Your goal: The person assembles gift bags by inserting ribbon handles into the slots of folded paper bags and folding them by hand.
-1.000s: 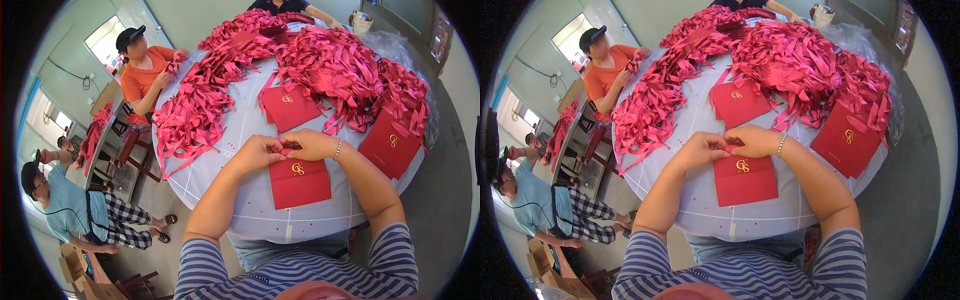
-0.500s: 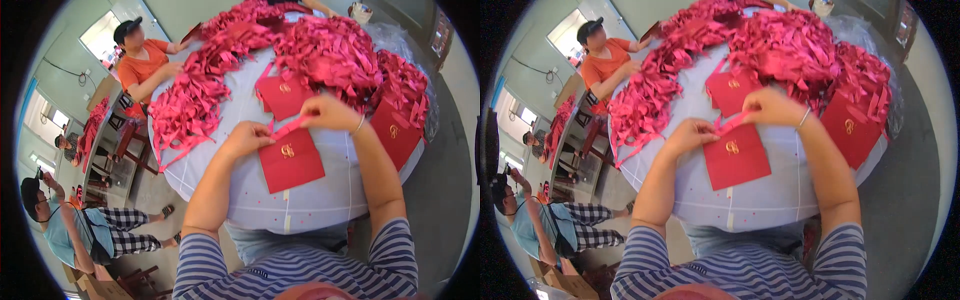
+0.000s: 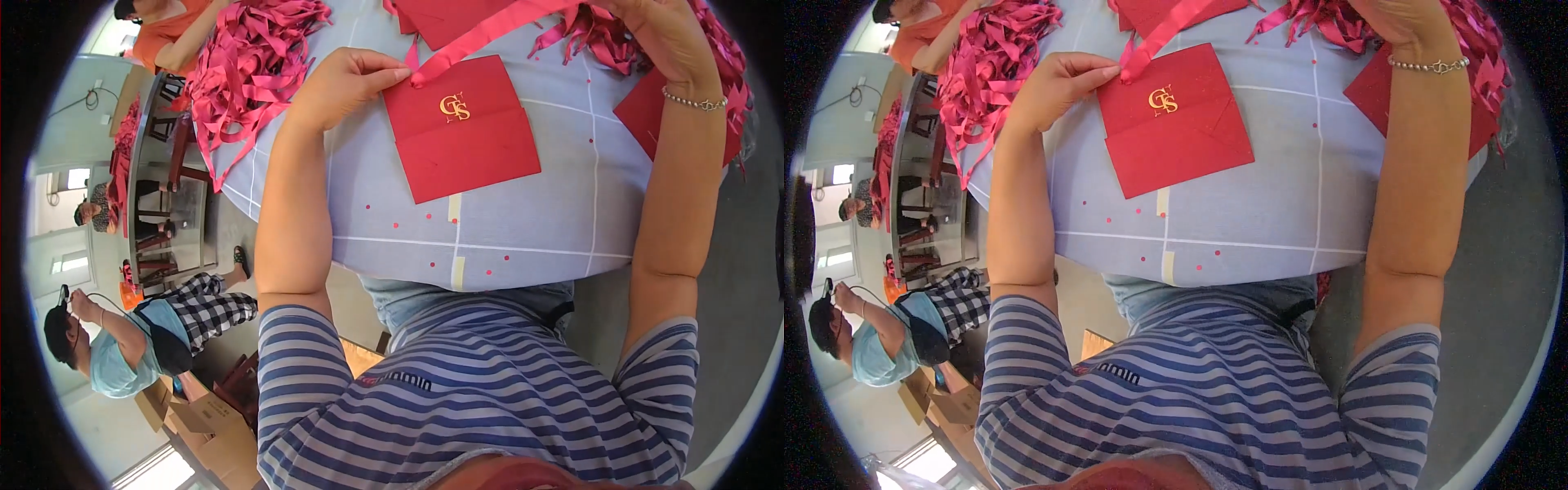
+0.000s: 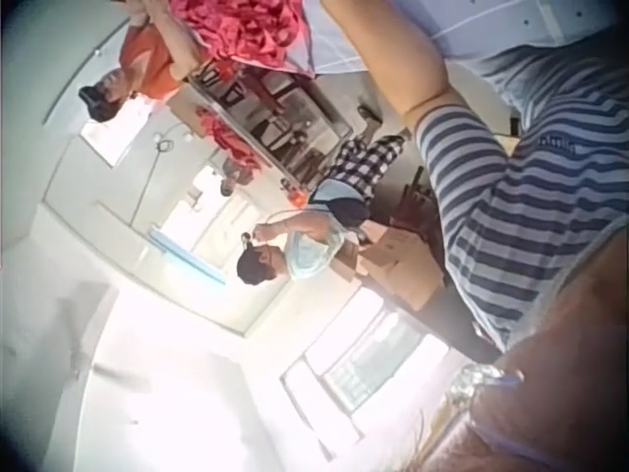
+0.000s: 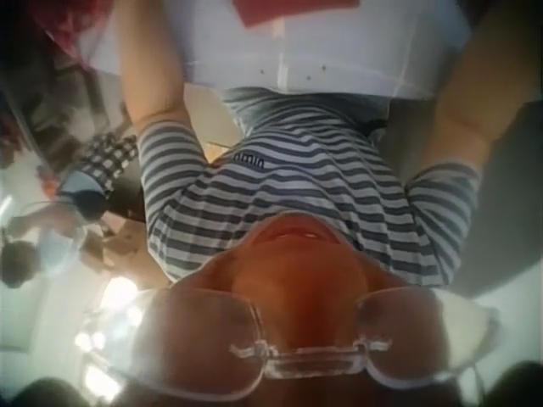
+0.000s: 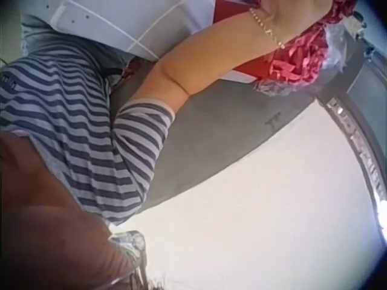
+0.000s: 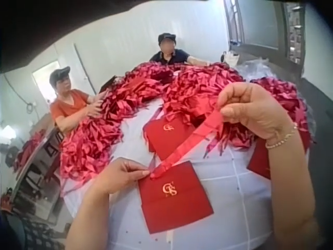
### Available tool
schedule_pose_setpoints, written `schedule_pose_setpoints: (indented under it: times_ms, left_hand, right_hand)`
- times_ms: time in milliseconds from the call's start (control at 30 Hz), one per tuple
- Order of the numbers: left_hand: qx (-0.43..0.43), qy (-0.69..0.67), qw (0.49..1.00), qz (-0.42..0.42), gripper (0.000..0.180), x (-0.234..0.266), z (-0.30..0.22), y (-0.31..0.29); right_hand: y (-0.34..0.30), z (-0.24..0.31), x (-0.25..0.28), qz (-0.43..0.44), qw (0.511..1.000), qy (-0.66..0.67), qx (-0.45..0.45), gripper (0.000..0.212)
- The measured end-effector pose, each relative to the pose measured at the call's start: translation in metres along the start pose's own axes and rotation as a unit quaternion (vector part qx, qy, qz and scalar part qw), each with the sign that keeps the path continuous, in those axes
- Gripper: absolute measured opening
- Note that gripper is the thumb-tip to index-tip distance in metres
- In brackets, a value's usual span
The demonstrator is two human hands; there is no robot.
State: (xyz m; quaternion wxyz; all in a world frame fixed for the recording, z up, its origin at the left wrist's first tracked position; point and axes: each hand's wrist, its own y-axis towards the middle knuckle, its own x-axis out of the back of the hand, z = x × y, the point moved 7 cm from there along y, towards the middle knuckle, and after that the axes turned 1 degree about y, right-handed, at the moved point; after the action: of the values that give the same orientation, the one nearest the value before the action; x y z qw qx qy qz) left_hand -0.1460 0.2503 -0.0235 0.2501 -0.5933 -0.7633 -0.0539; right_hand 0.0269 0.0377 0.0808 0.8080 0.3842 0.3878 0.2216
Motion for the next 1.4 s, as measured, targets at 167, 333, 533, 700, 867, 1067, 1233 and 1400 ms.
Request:
schedule_pose_setpoints:
  times_ms: [167, 333, 533, 700, 867, 1067, 1233, 1400]
  left_hand:
    - [-0.022, 0.031, 0.999, -0.029, 0.021, -0.004, -0.003, -0.005]
    - [-0.037, -0.014, 0.996, -0.085, 0.020, 0.003, -0.013, -0.007]
    - [-0.108, 0.132, 0.981, -0.089, 0.018, 0.003, -0.053, 0.009]
    - [-0.015, 0.089, 0.995, 0.038, 0.020, -0.026, -0.036, 0.025]
    - [-0.024, 0.032, 0.999, 0.032, 0.017, -0.031, -0.032, 0.017]
    - [-0.009, -0.053, 0.996, 0.073, 0.014, -0.021, -0.022, 0.015]
    - [-0.022, -0.040, 0.997, 0.057, 0.012, -0.017, -0.026, 0.009]
    - [-0.059, 0.048, 0.997, 0.002, 0.012, -0.015, -0.027, 0.004]
  right_hand:
    - [-0.004, 0.009, -0.010, -0.345, 0.820, -0.449, -0.080, 0.010]
    - [0.005, -0.010, -0.014, -0.370, 0.847, -0.372, -0.088, 0.012]
    - [0.011, -0.041, -0.017, -0.306, 0.906, -0.253, -0.145, 0.012]
    - [0.005, -0.079, 0.007, -0.316, 0.829, -0.371, -0.273, 0.016]
    - [-0.017, -0.092, 0.037, -0.293, 0.734, -0.513, -0.336, 0.024]
    - [-0.024, -0.097, 0.047, -0.276, 0.684, -0.564, -0.372, 0.012]
    - [-0.024, -0.107, 0.044, -0.260, 0.622, -0.637, -0.374, 0.013]
    - [-0.015, -0.113, 0.024, -0.178, 0.563, -0.777, -0.221, 0.012]
